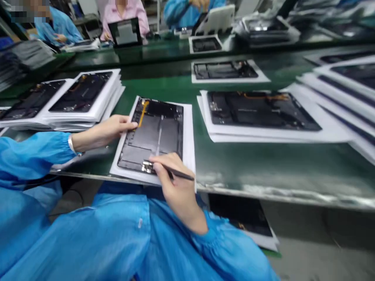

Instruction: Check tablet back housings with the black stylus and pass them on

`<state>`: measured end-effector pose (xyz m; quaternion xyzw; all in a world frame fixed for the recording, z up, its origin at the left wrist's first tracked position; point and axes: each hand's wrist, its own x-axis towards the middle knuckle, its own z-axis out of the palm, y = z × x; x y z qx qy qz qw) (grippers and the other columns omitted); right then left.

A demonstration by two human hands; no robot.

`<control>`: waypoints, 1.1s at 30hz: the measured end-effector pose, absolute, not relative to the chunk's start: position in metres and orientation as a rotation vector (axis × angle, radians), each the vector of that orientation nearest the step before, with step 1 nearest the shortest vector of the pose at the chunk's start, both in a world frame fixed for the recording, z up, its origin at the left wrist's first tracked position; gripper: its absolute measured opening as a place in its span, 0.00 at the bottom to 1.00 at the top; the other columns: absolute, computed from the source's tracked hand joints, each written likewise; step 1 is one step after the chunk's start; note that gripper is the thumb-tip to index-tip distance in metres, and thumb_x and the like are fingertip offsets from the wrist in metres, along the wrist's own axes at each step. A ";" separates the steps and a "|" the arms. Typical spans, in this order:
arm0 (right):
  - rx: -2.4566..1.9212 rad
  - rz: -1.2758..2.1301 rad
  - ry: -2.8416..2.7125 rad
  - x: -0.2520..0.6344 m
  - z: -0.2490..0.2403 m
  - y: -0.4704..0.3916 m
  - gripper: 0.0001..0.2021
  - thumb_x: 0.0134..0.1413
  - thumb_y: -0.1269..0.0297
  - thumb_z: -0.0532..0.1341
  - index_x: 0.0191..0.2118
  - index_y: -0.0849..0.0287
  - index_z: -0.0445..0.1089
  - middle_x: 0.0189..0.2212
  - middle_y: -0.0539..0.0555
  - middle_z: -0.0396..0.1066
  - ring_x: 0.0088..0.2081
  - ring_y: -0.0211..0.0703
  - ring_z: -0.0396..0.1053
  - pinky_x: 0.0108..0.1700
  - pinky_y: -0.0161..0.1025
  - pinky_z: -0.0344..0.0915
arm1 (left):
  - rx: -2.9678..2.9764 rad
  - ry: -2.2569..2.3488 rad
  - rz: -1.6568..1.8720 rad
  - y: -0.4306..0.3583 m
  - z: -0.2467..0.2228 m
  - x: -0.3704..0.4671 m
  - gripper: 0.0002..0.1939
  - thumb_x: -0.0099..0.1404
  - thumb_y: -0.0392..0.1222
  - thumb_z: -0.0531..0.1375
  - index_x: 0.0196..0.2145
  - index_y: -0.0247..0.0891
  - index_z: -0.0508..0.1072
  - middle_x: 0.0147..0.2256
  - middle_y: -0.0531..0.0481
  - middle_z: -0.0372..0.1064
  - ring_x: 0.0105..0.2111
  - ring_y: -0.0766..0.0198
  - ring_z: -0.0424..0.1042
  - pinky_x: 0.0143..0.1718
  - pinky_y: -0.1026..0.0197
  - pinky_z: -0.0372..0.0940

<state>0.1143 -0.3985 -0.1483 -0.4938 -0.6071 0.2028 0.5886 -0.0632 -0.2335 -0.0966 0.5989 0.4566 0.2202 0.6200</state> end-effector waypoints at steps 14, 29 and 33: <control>-1.166 0.427 -1.649 0.109 -0.145 -0.392 0.07 0.66 0.67 0.59 0.40 0.54 0.76 0.34 0.52 0.79 0.36 0.44 0.70 0.40 0.44 0.69 | 1.356 1.052 0.446 -0.228 -0.115 -0.062 0.07 0.63 0.40 0.64 0.32 0.33 0.71 0.28 0.49 0.71 0.26 0.66 0.72 0.28 0.65 0.70; -1.146 0.359 -1.576 0.121 -0.142 -0.403 0.09 0.64 0.71 0.59 0.41 0.52 0.76 0.34 0.52 0.77 0.37 0.44 0.74 0.40 0.42 0.70 | 1.683 1.038 0.561 -0.233 -0.104 -0.059 0.09 0.66 0.43 0.59 0.31 0.35 0.69 0.28 0.51 0.68 0.26 0.66 0.68 0.27 0.66 0.63; -1.095 0.204 -1.594 0.142 -0.136 -0.406 0.12 0.63 0.69 0.58 0.46 0.48 0.76 0.38 0.53 0.77 0.41 0.50 0.73 0.42 0.45 0.70 | 2.017 1.121 0.863 -0.200 -0.051 -0.076 0.06 0.67 0.40 0.59 0.32 0.36 0.70 0.33 0.51 0.69 0.36 0.62 0.68 0.41 0.64 0.63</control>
